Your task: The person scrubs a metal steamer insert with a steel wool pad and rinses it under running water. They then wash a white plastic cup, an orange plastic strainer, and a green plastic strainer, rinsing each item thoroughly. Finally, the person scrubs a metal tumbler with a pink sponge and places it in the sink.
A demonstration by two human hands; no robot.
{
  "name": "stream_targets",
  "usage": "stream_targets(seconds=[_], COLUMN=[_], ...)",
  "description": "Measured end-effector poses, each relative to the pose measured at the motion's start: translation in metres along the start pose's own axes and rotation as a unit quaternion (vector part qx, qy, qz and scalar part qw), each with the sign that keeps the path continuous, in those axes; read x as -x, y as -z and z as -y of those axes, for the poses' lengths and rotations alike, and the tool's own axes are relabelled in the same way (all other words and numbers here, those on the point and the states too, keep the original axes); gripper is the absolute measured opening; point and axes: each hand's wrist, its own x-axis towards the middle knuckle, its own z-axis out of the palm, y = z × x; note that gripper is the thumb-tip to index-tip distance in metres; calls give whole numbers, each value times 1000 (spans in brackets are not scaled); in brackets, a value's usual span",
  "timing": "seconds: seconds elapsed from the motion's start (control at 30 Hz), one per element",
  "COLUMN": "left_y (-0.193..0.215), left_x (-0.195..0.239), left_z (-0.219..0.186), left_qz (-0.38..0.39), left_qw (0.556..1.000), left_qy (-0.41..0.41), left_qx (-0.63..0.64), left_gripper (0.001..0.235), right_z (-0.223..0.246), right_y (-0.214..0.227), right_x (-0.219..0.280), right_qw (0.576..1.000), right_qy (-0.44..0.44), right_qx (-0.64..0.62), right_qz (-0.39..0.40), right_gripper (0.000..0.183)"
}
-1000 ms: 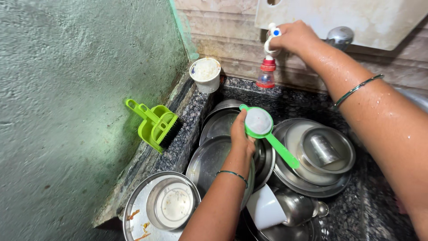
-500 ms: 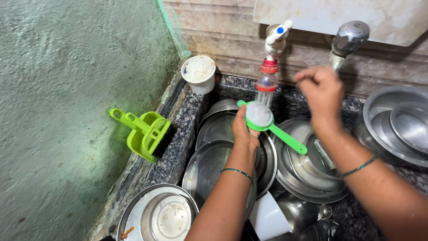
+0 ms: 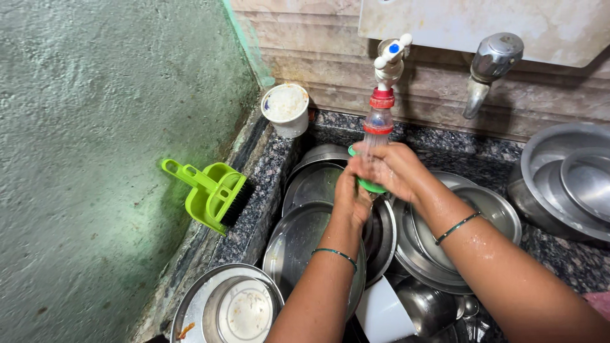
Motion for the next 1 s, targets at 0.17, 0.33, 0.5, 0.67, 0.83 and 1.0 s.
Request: stream_targets(seconds=[0.17, 0.33, 0.5, 0.67, 0.83, 1.0], left_y=[-13, -18, -28, -28, -26, -24], left_x=[23, 35, 23, 16, 27, 21], left_z=[-12, -14, -9, -18, -23, -18], left_qz=[-46, -41, -70, 50, 19, 73], left_qw=[999, 996, 985, 998, 998, 997], left_qy=[-10, -48, -114, -22, -31, -26], left_qx=[-5, 58, -105, -18, -51, -15], left_gripper=[38, 42, 46, 56, 39, 39], right_z=[8, 30, 26, -3, -4, -48], right_y=[22, 21, 19, 6, 5, 6], right_x=[7, 55, 53, 60, 67, 42], right_qw=[864, 975, 930, 685, 517, 584], right_qy=[170, -50, 45, 259, 302, 361], right_qx=[449, 218, 359, 680, 800, 727], right_qz=[-150, -6, -64, -13, -28, 8], right_gripper=[28, 36, 40, 39, 62, 62])
